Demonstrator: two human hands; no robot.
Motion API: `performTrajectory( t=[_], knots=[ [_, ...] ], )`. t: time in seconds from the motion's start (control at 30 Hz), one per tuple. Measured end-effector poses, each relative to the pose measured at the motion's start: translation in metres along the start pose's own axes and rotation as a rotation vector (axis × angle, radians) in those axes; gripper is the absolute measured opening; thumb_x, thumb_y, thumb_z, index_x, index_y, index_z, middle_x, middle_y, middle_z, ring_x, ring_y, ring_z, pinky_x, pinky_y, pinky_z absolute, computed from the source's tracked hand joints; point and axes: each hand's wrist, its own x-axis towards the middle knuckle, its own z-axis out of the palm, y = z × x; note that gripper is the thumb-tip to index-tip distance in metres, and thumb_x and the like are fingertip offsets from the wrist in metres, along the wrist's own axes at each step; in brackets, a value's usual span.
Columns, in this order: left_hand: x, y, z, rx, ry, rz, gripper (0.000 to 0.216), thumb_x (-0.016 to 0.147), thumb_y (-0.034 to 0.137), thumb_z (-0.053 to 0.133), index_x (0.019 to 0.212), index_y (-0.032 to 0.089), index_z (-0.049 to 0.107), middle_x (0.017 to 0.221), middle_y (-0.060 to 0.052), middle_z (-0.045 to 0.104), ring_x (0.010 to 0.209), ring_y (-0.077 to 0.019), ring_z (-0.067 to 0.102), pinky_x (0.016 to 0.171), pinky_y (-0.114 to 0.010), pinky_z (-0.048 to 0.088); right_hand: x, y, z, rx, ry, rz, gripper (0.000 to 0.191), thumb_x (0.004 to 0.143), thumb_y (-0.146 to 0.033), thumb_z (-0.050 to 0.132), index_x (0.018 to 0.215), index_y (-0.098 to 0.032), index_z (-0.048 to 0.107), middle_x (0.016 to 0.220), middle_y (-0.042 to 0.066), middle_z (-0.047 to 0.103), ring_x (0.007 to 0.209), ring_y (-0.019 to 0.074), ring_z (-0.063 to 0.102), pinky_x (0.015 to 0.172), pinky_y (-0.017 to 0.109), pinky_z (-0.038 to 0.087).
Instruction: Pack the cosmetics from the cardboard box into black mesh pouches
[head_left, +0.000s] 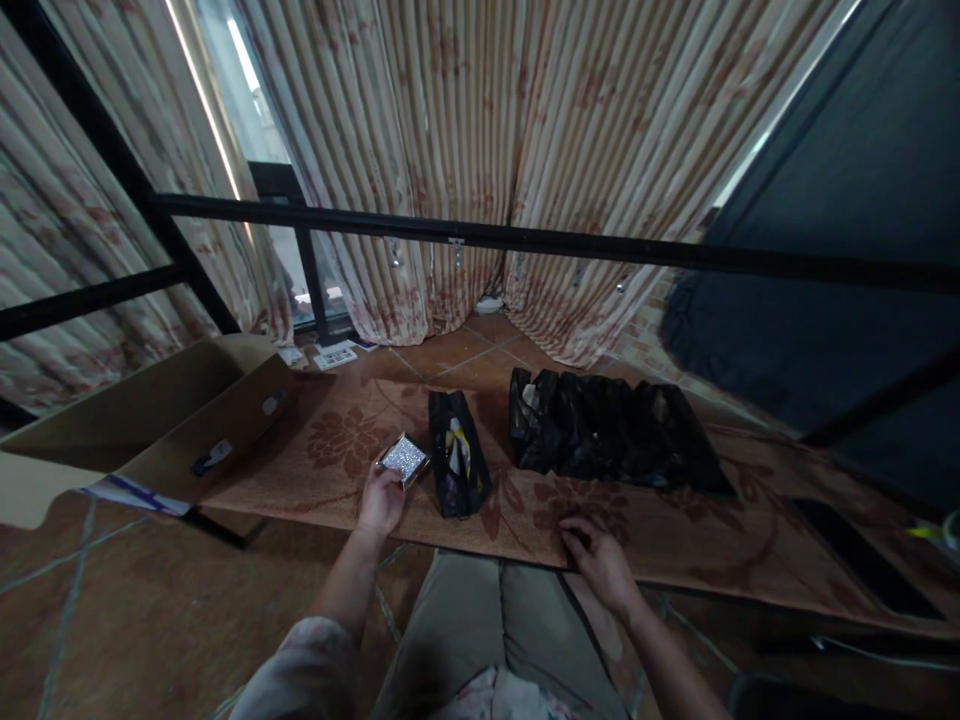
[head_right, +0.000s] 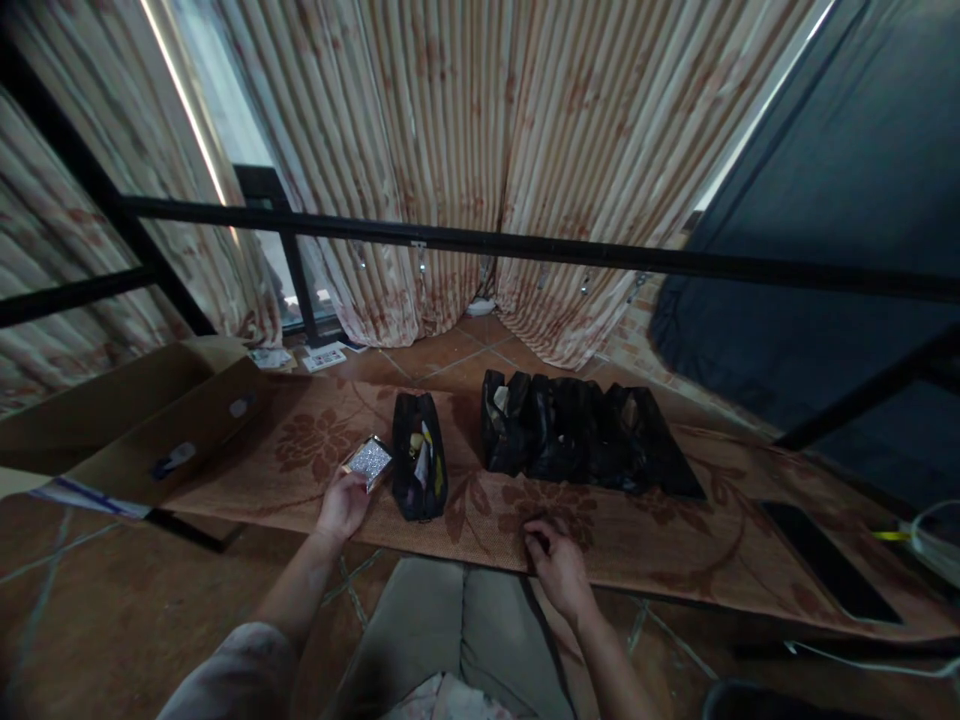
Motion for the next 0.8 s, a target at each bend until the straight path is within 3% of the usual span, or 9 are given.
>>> performTrajectory(
  t=[0.23, 0.43, 0.57, 0.7, 0.8],
  knots=[
    [0.002, 0.000, 0.002, 0.105, 0.006, 0.041, 0.034, 0.049, 0.003, 0.064, 0.079, 0.018, 0.060, 0.086, -0.001, 0.068, 0.083, -0.0147, 0.061, 0.078, -0.028, 0.043, -0.005, 0.001, 0.001, 0.068, 0.042, -0.051, 0.027, 0.081, -0.031, 0.044, 0.095, -0.022, 0.065, 0.103, 0.006, 0.058, 0.097, 0.0178, 0.057, 0.087, 0.030, 0.044],
    [-0.001, -0.002, 0.006, 0.167, 0.086, 0.087, 0.028, 0.048, 0.007, 0.069, 0.071, 0.017, 0.056, 0.068, 0.001, 0.063, 0.065, -0.0119, 0.058, 0.065, -0.025, 0.044, -0.008, 0.007, -0.003, 0.087, -0.018, -0.103, 0.027, 0.084, -0.032, 0.042, 0.095, -0.021, 0.065, 0.111, 0.008, 0.055, 0.103, 0.0182, 0.055, 0.090, 0.029, 0.042],
    [-0.005, -0.003, 0.014, 0.187, 0.132, 0.147, 0.031, 0.047, 0.009, 0.070, 0.074, 0.018, 0.058, 0.069, 0.000, 0.063, 0.070, -0.0148, 0.059, 0.067, -0.027, 0.046, -0.008, 0.011, -0.005, 0.076, -0.052, -0.113, 0.028, 0.086, -0.032, 0.040, 0.096, -0.021, 0.064, 0.112, 0.008, 0.055, 0.102, 0.0175, 0.056, 0.088, 0.028, 0.042],
    [-0.007, -0.004, 0.019, 0.228, 0.159, 0.182, 0.035, 0.048, 0.010, 0.069, 0.080, 0.019, 0.059, 0.074, 0.000, 0.065, 0.073, -0.0162, 0.061, 0.068, -0.028, 0.047, 0.001, 0.006, -0.006, -0.009, -0.073, -0.043, 0.027, 0.086, -0.033, 0.040, 0.095, -0.023, 0.063, 0.106, 0.005, 0.059, 0.090, 0.0157, 0.060, 0.077, 0.025, 0.043],
    [-0.007, -0.005, 0.018, 0.252, 0.168, 0.178, 0.035, 0.049, 0.009, 0.068, 0.081, 0.019, 0.059, 0.075, 0.000, 0.065, 0.071, -0.0146, 0.060, 0.066, -0.027, 0.047, 0.015, -0.004, -0.004, -0.160, -0.102, 0.101, 0.026, 0.087, -0.035, 0.038, 0.090, -0.027, 0.063, 0.089, 0.001, 0.063, 0.073, 0.0148, 0.061, 0.063, 0.025, 0.039]
  ],
)
